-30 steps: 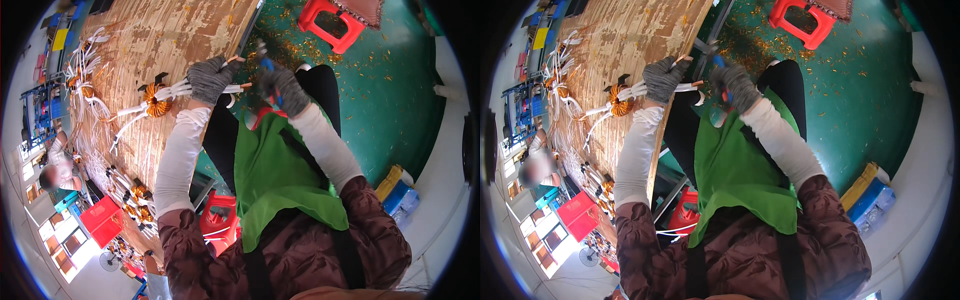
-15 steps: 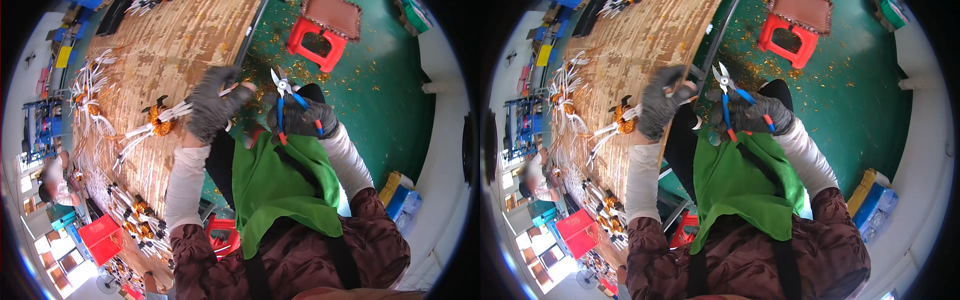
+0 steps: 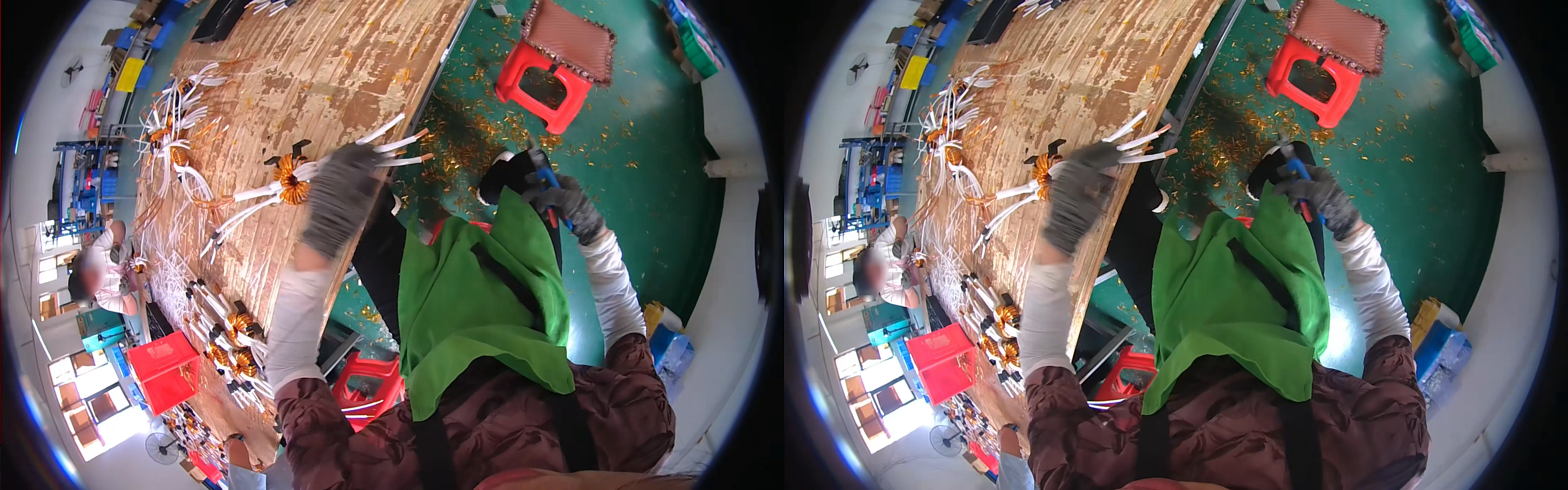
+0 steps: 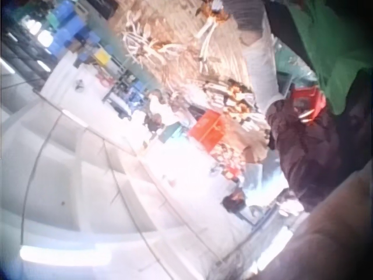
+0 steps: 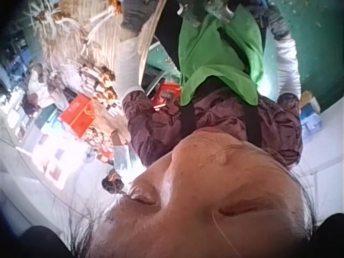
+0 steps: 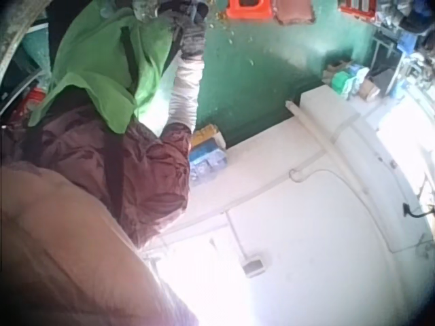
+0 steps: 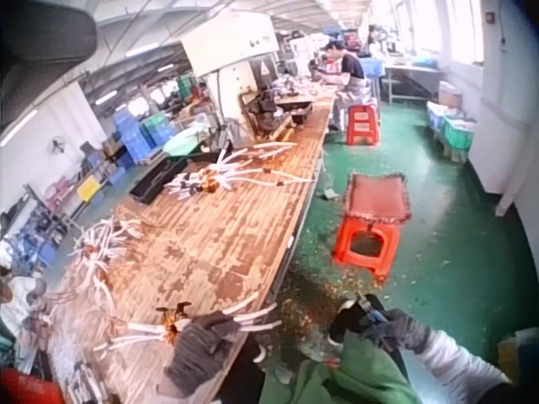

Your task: The recorder uses pliers to cut or trim white tubes attached to copper coils.

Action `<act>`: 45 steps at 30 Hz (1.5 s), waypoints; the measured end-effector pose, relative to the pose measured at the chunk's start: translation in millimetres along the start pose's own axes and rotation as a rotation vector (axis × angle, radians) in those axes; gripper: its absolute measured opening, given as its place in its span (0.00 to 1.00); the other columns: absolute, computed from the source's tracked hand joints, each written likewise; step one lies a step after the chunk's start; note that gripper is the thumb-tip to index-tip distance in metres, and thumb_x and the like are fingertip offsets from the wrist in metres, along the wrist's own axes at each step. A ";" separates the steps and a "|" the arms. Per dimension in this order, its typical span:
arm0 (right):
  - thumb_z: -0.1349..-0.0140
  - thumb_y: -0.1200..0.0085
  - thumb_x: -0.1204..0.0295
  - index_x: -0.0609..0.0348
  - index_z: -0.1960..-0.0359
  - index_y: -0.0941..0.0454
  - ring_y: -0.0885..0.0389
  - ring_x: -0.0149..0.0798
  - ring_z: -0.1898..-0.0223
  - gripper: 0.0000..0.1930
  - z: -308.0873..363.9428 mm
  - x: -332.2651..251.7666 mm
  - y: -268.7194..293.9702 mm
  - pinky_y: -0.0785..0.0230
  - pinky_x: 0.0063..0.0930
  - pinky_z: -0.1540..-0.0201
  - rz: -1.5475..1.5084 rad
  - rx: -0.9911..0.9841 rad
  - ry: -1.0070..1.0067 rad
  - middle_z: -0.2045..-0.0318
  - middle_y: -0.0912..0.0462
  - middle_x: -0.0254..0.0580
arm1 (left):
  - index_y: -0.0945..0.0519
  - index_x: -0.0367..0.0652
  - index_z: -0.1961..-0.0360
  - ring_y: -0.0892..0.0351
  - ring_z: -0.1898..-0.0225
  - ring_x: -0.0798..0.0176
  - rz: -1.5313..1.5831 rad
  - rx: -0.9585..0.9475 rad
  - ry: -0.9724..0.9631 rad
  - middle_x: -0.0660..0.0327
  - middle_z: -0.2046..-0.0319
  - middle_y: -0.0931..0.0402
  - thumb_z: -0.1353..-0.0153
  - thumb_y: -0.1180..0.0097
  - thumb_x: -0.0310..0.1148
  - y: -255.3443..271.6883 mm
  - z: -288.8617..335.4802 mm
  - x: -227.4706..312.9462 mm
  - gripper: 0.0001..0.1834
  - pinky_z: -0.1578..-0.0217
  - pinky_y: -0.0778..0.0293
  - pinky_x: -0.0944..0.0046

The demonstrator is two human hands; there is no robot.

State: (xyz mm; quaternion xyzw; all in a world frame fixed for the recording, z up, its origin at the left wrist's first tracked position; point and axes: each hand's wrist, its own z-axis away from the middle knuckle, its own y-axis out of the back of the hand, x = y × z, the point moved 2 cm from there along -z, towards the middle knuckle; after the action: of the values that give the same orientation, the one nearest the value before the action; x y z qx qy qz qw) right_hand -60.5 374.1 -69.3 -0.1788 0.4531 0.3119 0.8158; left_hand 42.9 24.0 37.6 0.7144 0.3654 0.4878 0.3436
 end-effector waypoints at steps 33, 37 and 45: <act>0.47 0.43 0.71 0.64 0.57 0.25 0.28 0.26 0.77 0.16 -33.2 41.4 -47.6 0.34 0.21 0.73 -0.141 -0.049 -0.016 0.79 0.27 0.31 | 0.31 0.40 0.61 0.25 0.71 0.59 -0.112 -0.367 0.311 0.56 0.71 0.27 0.63 0.36 0.27 82.2 77.6 -60.4 0.25 0.67 0.27 0.65; 0.48 0.45 0.73 0.64 0.53 0.27 0.27 0.26 0.73 0.19 -28.0 33.0 -40.3 0.32 0.22 0.68 -0.239 -0.075 0.028 0.72 0.26 0.34 | 0.28 0.44 0.69 0.26 0.70 0.48 -0.341 -0.044 0.257 0.56 0.71 0.28 0.64 0.38 0.26 84.6 77.1 -57.0 0.17 0.68 0.31 0.53; 0.46 0.47 0.72 0.62 0.48 0.31 0.27 0.26 0.68 0.22 -34.9 2.1 -54.0 0.32 0.19 0.62 -0.151 -0.132 0.234 0.66 0.25 0.33 | 0.24 0.48 0.59 0.30 0.57 0.49 -0.636 0.151 0.300 0.58 0.59 0.28 0.58 0.37 0.33 2.5 99.9 -23.1 0.21 0.55 0.36 0.49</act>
State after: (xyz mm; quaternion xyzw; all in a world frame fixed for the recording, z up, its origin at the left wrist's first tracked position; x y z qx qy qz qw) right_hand -45.3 314.7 -88.9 -0.3006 0.5087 0.2556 0.7652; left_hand 132.1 -10.5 0.6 0.5088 0.6509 0.4273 0.3672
